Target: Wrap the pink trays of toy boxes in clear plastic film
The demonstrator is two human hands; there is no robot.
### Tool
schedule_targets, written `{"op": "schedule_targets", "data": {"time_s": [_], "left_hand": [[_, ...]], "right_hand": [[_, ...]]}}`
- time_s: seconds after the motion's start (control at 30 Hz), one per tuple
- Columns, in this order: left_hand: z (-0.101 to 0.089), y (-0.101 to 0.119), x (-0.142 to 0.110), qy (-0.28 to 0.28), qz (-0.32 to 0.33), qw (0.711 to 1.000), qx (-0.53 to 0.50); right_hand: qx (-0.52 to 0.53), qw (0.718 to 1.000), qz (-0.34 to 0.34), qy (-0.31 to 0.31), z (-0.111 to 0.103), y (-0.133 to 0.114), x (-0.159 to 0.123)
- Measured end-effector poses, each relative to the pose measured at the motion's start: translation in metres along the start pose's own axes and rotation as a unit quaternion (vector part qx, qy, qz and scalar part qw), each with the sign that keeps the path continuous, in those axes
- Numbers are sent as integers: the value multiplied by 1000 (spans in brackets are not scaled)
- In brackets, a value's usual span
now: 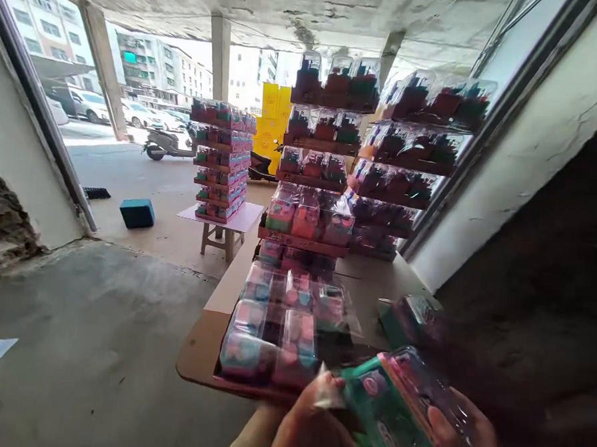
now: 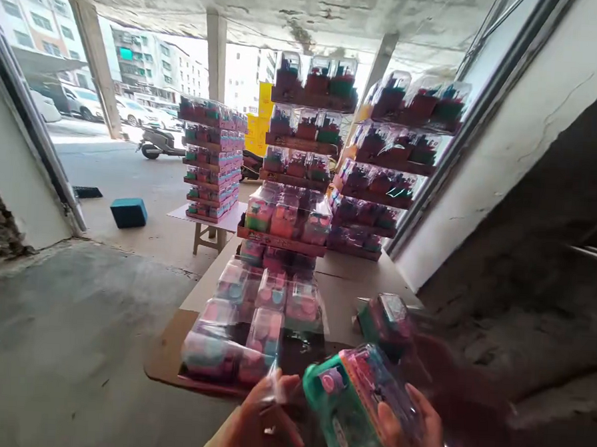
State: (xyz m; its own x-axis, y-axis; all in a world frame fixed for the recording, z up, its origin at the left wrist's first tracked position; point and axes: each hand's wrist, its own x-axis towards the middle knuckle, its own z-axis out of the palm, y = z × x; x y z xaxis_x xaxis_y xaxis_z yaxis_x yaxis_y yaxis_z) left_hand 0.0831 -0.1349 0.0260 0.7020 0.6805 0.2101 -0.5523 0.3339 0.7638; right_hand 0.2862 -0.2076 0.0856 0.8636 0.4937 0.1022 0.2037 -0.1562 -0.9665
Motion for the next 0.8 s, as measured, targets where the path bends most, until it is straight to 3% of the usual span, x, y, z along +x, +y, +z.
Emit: {"op": "schedule_targets", "data": {"time_s": [0.1,0.23,0.37,0.5,0.6,0.7,0.8], "left_hand": [[26,15,11,18,53,993,-104],[47,35,23,77,8,987,-140],[54,54,34,87,-12,995,-54],[50,71,35,29,109,984,140],[43,81,29,-4,237,907,348],[32,87,23,27,321,772,548],[20,89,19,115,324,638,689]], "right_hand": [[6,1000,23,11,-14,-3,1],[21,999,38,-30,-20,-2,2],[72,988,39,-128,-10,-4,4],[100,963,-11,-251,3,-13,18],[103,938,-23,-331,19,-24,33],[130,927,-32,-350,45,-35,44],[98,944,-81,-306,72,-39,43]]}}
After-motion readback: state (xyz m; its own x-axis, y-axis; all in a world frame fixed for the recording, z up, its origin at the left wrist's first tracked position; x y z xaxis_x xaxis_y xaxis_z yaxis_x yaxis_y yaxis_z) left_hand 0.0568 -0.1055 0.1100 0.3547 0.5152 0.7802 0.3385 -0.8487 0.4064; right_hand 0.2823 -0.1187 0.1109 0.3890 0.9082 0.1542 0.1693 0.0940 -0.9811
